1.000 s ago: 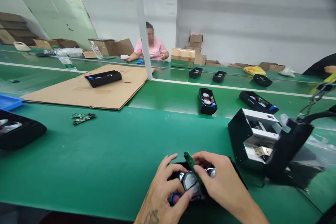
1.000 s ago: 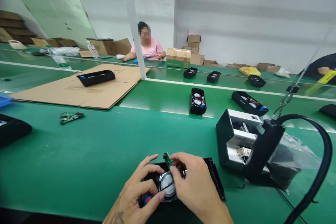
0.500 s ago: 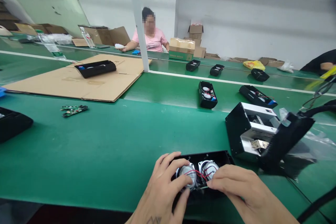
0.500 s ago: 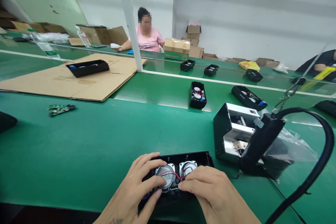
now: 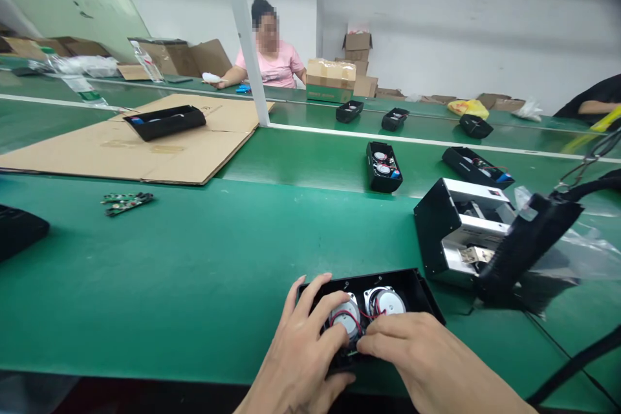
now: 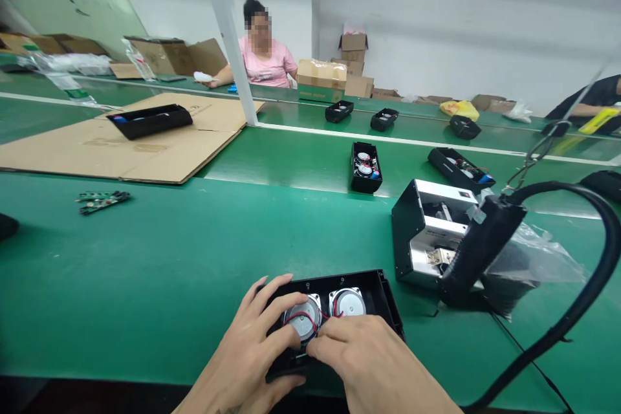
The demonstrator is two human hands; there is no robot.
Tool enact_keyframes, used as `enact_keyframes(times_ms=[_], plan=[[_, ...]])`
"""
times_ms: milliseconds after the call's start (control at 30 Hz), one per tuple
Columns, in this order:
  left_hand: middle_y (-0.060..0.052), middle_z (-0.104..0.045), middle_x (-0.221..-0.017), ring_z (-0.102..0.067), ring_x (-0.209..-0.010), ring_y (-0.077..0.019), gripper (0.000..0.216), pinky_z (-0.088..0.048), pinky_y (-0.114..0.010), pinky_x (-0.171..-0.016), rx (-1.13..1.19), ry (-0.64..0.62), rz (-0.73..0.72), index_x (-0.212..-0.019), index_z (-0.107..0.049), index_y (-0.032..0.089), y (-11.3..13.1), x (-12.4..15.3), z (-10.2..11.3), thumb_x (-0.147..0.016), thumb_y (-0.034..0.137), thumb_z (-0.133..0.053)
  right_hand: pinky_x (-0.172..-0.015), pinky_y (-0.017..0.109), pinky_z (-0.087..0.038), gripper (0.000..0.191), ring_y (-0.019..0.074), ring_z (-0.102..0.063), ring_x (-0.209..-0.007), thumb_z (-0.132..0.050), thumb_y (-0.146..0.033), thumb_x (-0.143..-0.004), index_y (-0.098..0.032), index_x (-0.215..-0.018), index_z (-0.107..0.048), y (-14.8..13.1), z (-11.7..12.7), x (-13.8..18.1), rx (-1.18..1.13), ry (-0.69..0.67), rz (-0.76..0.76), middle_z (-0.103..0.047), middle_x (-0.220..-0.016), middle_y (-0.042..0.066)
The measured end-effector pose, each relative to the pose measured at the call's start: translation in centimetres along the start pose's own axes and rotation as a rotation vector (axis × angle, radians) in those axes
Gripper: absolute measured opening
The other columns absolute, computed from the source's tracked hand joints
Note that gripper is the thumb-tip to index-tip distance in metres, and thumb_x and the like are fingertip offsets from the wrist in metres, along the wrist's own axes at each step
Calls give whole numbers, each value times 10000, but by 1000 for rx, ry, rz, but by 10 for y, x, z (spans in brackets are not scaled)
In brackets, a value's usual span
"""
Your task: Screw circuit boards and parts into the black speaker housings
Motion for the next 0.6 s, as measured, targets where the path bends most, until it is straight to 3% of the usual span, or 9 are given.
enact_keyframes(times_ms=[300, 500, 600], plan=[[-84, -673, -1455, -473, -1489, -482, 426, -241, -831, -1244, -43, -30, -8, -948, -675, 242, 4, 1, 4, -678, 333, -992, -858, 313, -527, 495, 193, -774, -1014, -524, 64, -942, -284, -1158, -803, 1, -2, -7, -32, -163, -50, -833, -1145, -12], [-56, -721, -1393, -480, -1501, -471, 315, -191, -800, -1290, -56, 1, -56, -953, -689, 231, 12, -2, 10, -768, 292, -937, -944, 284, -526, 611, 162, -754, -1088, -468, 47, -927, -379, -1236, -779, 3, 4, -5, -166, -158, -59, -812, -1211, -65], [-40, -744, -1345, -479, -1507, -473, 285, -180, -805, -1291, -35, -14, -64, -1006, -720, 235, 12, -5, 12, -800, 281, -911, -1058, 324, -532, 539, 200, -728, -1197, -523, -21, -911, -343, -1279, -750, -1, 5, -3, -157, -120, -115, -780, -1300, -12]])
Point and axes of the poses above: each hand's wrist, its own x-axis away from the middle knuckle, its own z-axis out of the back of the hand, y = z × x, the point moved 3 cm from there along -x, towards the middle knuckle
